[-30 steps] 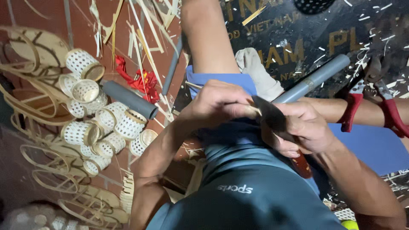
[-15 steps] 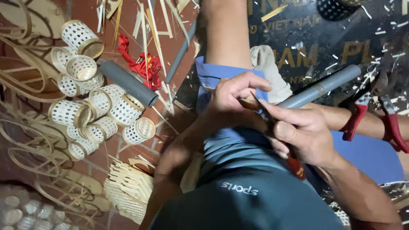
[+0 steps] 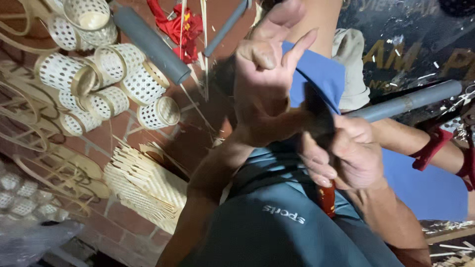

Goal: The person sits on the floor and works thin bamboo strips: they bend and flex a strip, shave its edge with a knife, and wrap the strip around a gray cylindrical form, pressing it into place. Finished perforated bamboo baskets and scrap strips lie around them on the floor.

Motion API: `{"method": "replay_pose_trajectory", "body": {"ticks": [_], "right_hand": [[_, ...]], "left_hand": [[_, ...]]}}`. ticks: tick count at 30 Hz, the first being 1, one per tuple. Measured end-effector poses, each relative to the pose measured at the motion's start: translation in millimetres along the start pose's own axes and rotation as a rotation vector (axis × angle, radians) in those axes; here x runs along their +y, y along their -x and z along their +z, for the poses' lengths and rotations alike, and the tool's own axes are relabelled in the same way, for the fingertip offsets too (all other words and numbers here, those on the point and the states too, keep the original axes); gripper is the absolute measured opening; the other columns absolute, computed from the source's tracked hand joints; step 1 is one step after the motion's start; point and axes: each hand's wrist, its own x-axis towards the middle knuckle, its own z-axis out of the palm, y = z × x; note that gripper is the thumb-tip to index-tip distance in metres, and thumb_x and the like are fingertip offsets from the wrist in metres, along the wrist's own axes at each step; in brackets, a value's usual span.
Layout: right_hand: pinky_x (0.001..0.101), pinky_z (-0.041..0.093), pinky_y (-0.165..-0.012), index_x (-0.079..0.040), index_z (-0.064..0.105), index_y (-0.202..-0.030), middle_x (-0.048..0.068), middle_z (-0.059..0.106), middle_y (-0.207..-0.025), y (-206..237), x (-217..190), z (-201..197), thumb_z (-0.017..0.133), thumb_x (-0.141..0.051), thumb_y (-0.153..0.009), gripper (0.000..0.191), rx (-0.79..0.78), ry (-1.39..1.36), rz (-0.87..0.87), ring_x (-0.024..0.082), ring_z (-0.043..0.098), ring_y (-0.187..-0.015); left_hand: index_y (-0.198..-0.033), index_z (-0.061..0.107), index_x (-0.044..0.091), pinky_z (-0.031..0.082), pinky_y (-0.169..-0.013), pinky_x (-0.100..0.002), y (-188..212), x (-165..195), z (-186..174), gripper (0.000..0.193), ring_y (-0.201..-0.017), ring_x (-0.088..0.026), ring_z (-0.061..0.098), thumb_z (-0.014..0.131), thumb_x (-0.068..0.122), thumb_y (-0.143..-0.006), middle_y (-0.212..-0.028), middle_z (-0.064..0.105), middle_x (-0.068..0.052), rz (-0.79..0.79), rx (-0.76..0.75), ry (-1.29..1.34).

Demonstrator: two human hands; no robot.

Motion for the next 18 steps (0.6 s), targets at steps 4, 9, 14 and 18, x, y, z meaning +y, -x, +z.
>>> {"method": "replay_pose_trajectory", "body": {"ticks": [4, 9, 14, 18], "right_hand": [[0.0274, 0.043, -0.040, 0.007, 0.053, -0.093, 0.007, 0.049, -0.068, 10.6, -6.3, -23.8, 0.071, -0.039, -0.104, 0.050, 0.175, 0.067, -0.141, 0.012, 0.050, -0.050], [0.0235, 0.043, -0.042, -0.002, 0.053, -0.108, 0.002, 0.046, -0.073, 30.2, -27.3, -77.3, 0.066, -0.040, -0.112, 0.040, 0.309, 0.016, -0.263, 0.009, 0.049, -0.053], [0.0250, 0.044, -0.049, -0.008, 0.057, -0.120, 0.002, 0.049, -0.077, 57.5, -58.0, -125.9, 0.064, -0.038, -0.113, 0.032, 0.450, -0.046, -0.335, 0.009, 0.049, -0.055], [0.0254, 0.044, -0.050, -0.005, 0.060, -0.121, 0.003, 0.053, -0.077, 61.4, -84.7, -107.2, 0.065, -0.032, -0.113, 0.028, 0.432, 0.109, -0.487, 0.010, 0.051, -0.057]], "left_hand": [[-0.121, 0.048, 0.002, 0.043, -0.111, -0.049, 3.8, 8.0, -15.2, 0.040, -0.108, -0.023, 0.054, 0.072, 0.007, -0.089, -0.117, 0.056, -0.018, 0.017, 0.106, 0.314], [-0.110, 0.049, 0.008, 0.048, -0.063, -0.037, 3.7, 16.8, -37.9, 0.022, -0.059, -0.009, 0.047, 0.059, -0.004, -0.094, -0.084, 0.055, -0.003, -0.037, 0.178, 0.684], [-0.113, 0.055, 0.009, 0.034, -0.047, -0.026, 1.9, 29.2, -80.9, 0.013, -0.048, -0.006, 0.034, 0.052, 0.022, -0.109, -0.069, 0.046, 0.004, 0.059, 0.105, 0.562], [-0.108, 0.058, 0.010, 0.033, -0.047, -0.026, 7.5, -1.6, -81.6, 0.037, -0.048, -0.009, 0.032, 0.048, 0.045, -0.112, -0.068, 0.042, 0.000, 0.090, 0.177, 0.418]]}}
